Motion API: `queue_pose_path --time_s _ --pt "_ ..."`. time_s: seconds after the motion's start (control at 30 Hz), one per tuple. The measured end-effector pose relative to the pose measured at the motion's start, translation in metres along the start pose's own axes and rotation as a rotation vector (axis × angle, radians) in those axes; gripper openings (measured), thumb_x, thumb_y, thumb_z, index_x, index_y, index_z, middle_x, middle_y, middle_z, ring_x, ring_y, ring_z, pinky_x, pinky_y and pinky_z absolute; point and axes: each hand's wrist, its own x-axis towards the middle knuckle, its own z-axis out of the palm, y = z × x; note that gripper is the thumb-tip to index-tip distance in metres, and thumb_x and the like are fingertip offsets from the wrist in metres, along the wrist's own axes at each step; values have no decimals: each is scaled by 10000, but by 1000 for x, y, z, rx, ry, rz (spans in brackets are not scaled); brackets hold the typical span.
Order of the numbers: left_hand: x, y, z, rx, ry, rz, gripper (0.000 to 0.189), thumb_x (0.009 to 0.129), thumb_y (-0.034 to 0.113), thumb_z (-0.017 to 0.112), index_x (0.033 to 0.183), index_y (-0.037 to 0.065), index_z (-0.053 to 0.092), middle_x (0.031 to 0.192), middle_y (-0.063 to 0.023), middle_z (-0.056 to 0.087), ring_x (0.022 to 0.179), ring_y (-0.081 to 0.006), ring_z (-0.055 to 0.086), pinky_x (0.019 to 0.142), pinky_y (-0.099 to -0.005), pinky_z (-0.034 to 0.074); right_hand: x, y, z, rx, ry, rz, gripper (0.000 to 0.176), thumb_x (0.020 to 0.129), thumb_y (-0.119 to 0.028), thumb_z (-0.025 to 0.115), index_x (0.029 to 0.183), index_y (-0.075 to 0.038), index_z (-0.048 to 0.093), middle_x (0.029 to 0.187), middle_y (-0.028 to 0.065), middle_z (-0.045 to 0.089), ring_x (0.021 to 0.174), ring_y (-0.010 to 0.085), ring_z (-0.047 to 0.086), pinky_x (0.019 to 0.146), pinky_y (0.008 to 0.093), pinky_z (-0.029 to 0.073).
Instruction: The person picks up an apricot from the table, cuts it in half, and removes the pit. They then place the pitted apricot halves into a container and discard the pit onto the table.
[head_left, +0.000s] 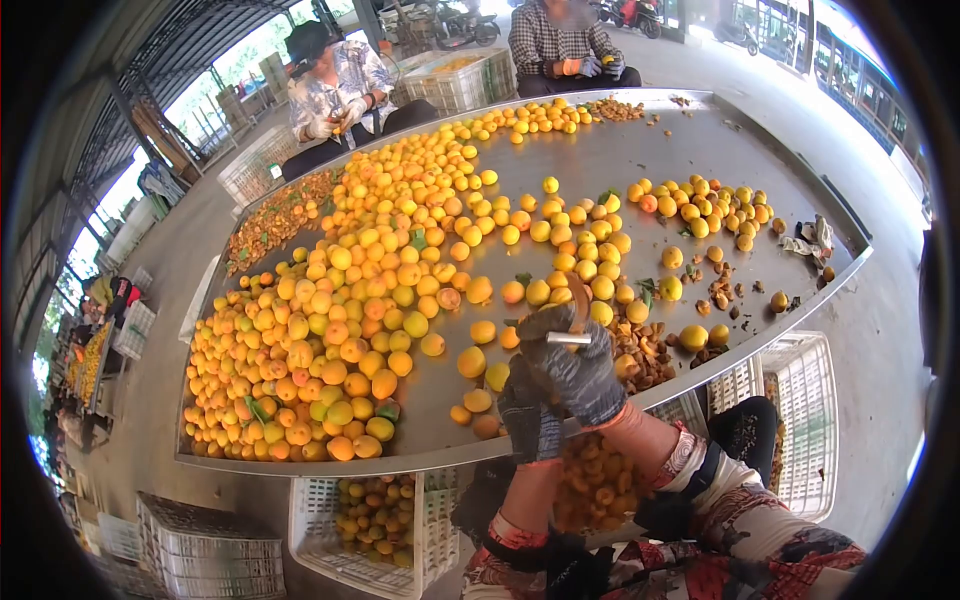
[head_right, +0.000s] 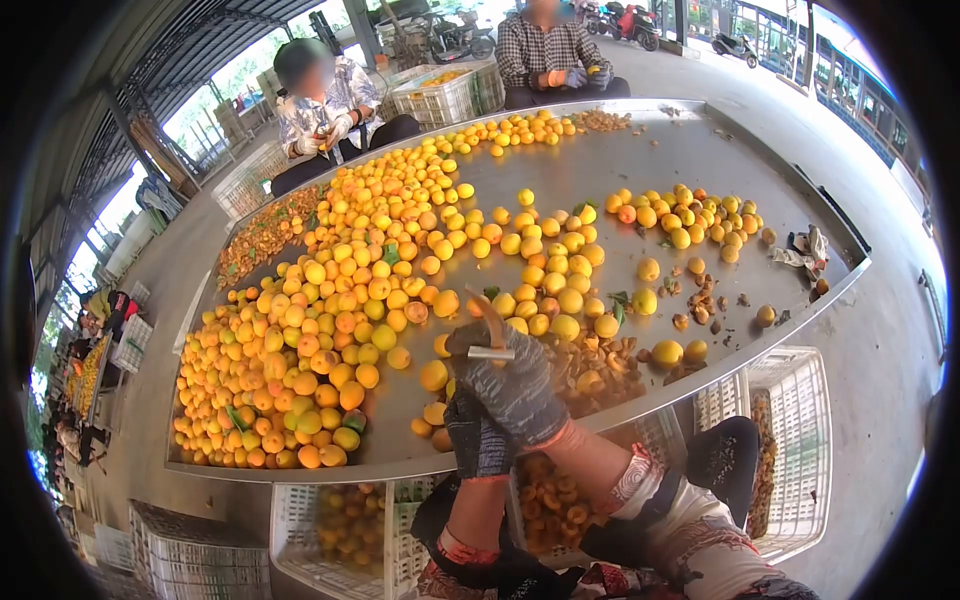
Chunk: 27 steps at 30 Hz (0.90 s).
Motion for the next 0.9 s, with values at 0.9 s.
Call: queue_pose_path --time_s 0.9 --pt "3 -37 12 173 -151 244 371 715 230 640 1021 71 504 990 -68 553 877 -205 553 784 -294 467 5 -31 -20 174 -437 -167 297 681 -154 667 963 -81 608 831 89 585 756 281 576 705 335 463"
